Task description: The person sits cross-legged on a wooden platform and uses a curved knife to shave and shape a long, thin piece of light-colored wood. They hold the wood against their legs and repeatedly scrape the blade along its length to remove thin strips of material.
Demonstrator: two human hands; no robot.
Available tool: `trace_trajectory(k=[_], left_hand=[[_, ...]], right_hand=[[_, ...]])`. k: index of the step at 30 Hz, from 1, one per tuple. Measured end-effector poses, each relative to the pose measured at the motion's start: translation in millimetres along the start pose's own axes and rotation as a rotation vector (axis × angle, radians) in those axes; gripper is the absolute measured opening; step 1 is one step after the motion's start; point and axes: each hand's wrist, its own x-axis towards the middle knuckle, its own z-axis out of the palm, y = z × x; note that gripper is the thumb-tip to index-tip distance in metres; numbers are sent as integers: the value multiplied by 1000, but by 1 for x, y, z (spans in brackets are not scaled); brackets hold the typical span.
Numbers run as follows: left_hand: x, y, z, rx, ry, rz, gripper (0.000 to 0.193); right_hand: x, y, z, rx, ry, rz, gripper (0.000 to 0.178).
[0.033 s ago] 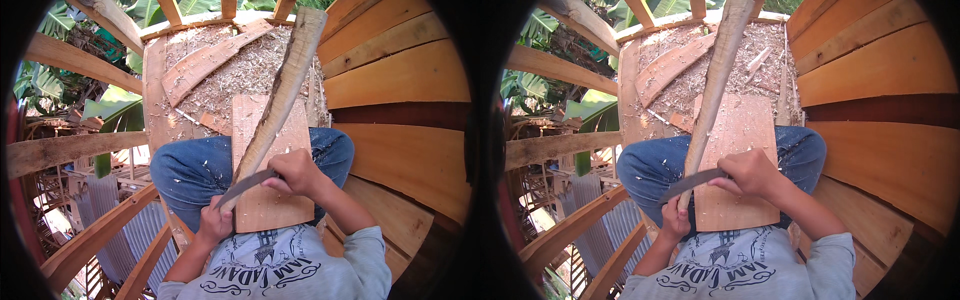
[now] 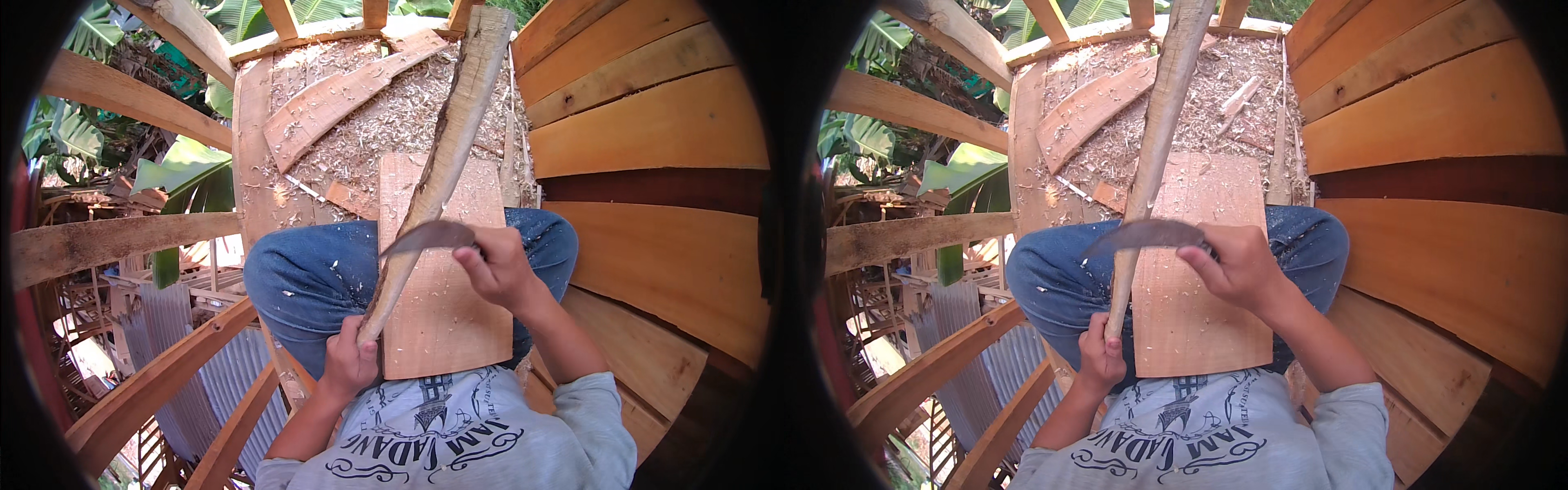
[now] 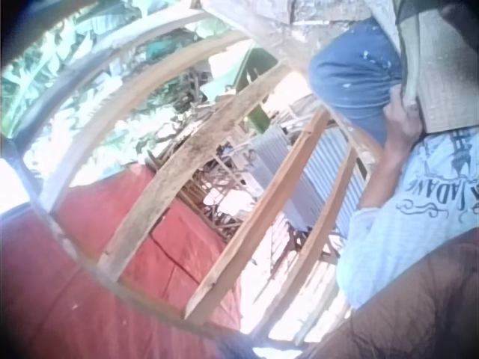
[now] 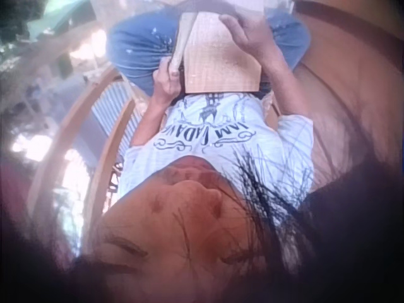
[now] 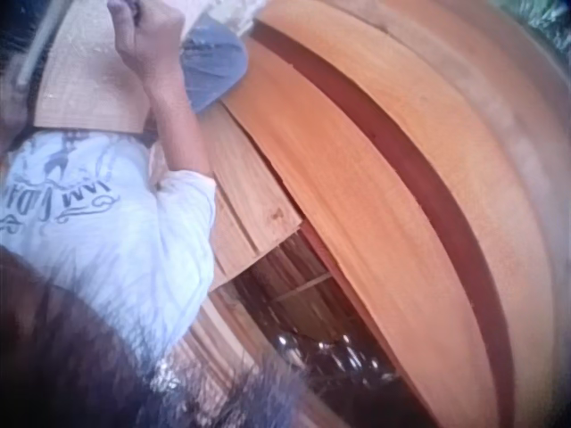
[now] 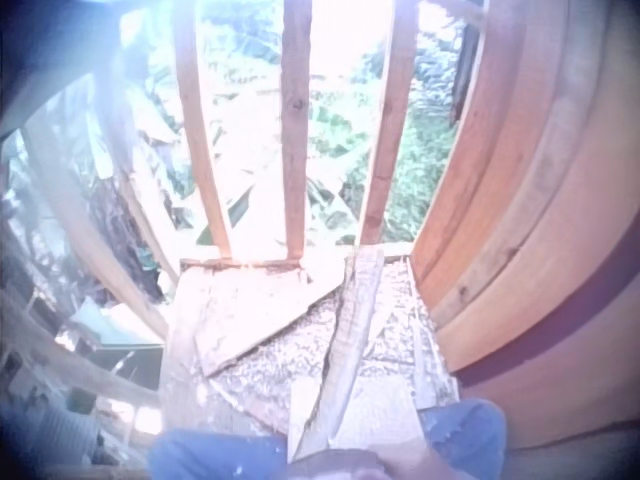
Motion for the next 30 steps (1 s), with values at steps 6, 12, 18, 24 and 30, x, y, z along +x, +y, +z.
trace_trajectory(k=[6,12,18,24,30], left_hand=[[-2,-6,5,12,34,130,39],[2,0,4,7,20,40,37],[2,3,0,-28,10,-68,37],[4,1,0,-9,24,2,38],[-5,-7,4,23,8,27,42]], right_hand=[[-8,-17,7,-159,-233,-296,38],[-12,-27,-1,-37,-118,-82,39],[2,6,-25,-18,95,150,35],[7,-2,-11,30,95,47,35],[-12,-16,4,-105,-173,-240,33]])
